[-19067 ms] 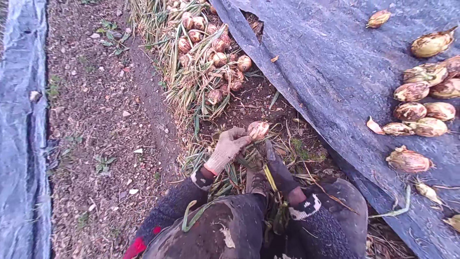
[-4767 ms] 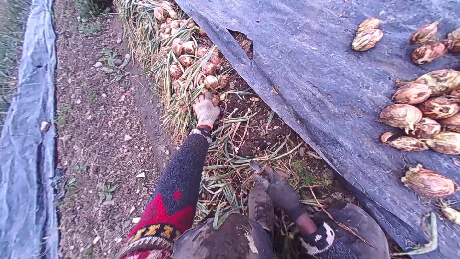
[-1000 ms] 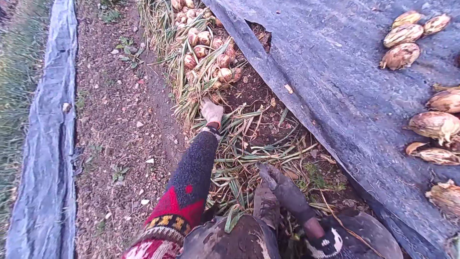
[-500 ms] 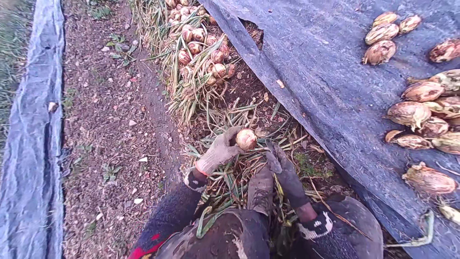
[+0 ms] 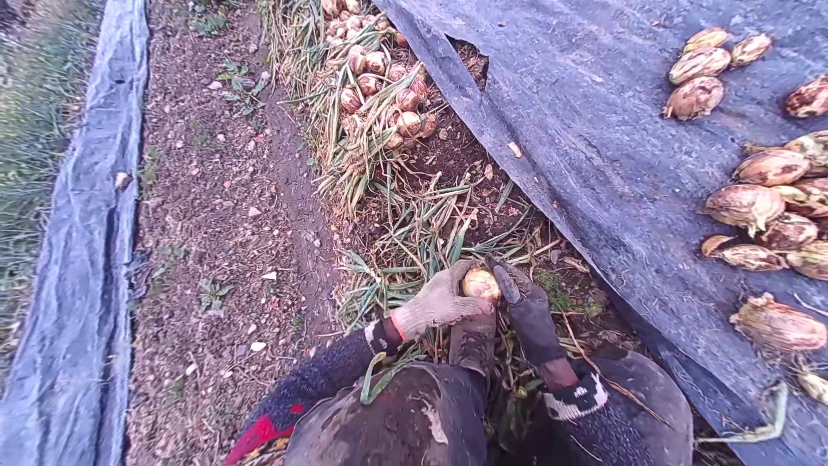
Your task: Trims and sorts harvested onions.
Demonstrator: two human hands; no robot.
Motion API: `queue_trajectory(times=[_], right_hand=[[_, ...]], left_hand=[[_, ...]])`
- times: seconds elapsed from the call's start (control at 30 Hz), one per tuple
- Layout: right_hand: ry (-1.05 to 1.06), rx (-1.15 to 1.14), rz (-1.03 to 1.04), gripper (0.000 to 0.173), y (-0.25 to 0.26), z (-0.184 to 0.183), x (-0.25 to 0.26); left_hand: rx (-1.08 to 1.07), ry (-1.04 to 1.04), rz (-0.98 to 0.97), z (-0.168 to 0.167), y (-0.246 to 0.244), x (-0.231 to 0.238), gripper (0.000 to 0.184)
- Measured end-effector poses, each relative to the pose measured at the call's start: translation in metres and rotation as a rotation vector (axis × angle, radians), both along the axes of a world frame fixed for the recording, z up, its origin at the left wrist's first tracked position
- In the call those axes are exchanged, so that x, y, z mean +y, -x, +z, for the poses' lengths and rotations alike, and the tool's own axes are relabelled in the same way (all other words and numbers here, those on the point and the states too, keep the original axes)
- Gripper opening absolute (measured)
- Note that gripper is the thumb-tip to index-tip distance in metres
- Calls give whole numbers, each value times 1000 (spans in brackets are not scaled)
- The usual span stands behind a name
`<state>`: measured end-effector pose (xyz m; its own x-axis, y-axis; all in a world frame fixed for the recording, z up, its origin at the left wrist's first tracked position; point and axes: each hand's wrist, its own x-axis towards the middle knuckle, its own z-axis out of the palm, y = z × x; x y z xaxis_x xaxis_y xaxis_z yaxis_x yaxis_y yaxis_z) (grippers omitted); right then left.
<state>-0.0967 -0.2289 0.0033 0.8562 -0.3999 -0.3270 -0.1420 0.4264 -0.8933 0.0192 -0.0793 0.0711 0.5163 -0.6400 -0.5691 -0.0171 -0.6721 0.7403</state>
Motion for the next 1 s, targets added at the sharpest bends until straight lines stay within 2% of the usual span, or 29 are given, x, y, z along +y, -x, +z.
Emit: queue_trajectory(times=[0.07,0.13,0.2,0.27,0.3,0.33,0.37,0.47,0.53,0.6,0.7,0.77,0.8,0.87,0.93,1.0], right_hand=[[-35,31,-6,33,2,10,2],[-146,-153,39,32,8,41,0],[-113,-216,37,34,10,57,0],[108,-31,62,50,7,31,2],[265,75,200,60,7,12,1],[354,115,333,67,5,-6,2],[304,123,395,71,3,-12,6],[-247,148,274,76,-3,5,13],[-633,233,143,78,-8,15,11],[-937,233,102,85,-7,17,-3],[-1166,63,51,91,-5,24,-27],[-1146,-277,-31,85,4,40,-50],[-1053,-490,-97,78,11,49,-67],[-688,-750,-274,61,32,67,-106],[-415,-752,-397,57,42,74,-121],[-291,-454,-439,64,26,77,-100]], left_hand=[[-240,-109,46,-8,-1,1,84],[-313,-215,275,-28,-28,13,83],[-205,-184,541,-39,-64,38,82],[-16,36,730,-24,-82,46,68],[1,88,743,-12,-84,40,60],[-61,84,692,-1,-82,30,53],[-169,39,582,9,-75,17,45],[-489,-137,4,31,-34,-15,30],[-594,-145,-362,38,-6,-31,30],[-586,-74,-482,36,0,-42,29],[-572,78,-426,31,-29,-62,22],[-772,105,-314,32,-70,-82,22],[-914,43,-204,33,-102,-88,23],[-1065,-173,49,31,-175,-79,26],[-1086,-332,175,26,-237,-64,42],[-1152,-399,217,15,-267,-56,49]])
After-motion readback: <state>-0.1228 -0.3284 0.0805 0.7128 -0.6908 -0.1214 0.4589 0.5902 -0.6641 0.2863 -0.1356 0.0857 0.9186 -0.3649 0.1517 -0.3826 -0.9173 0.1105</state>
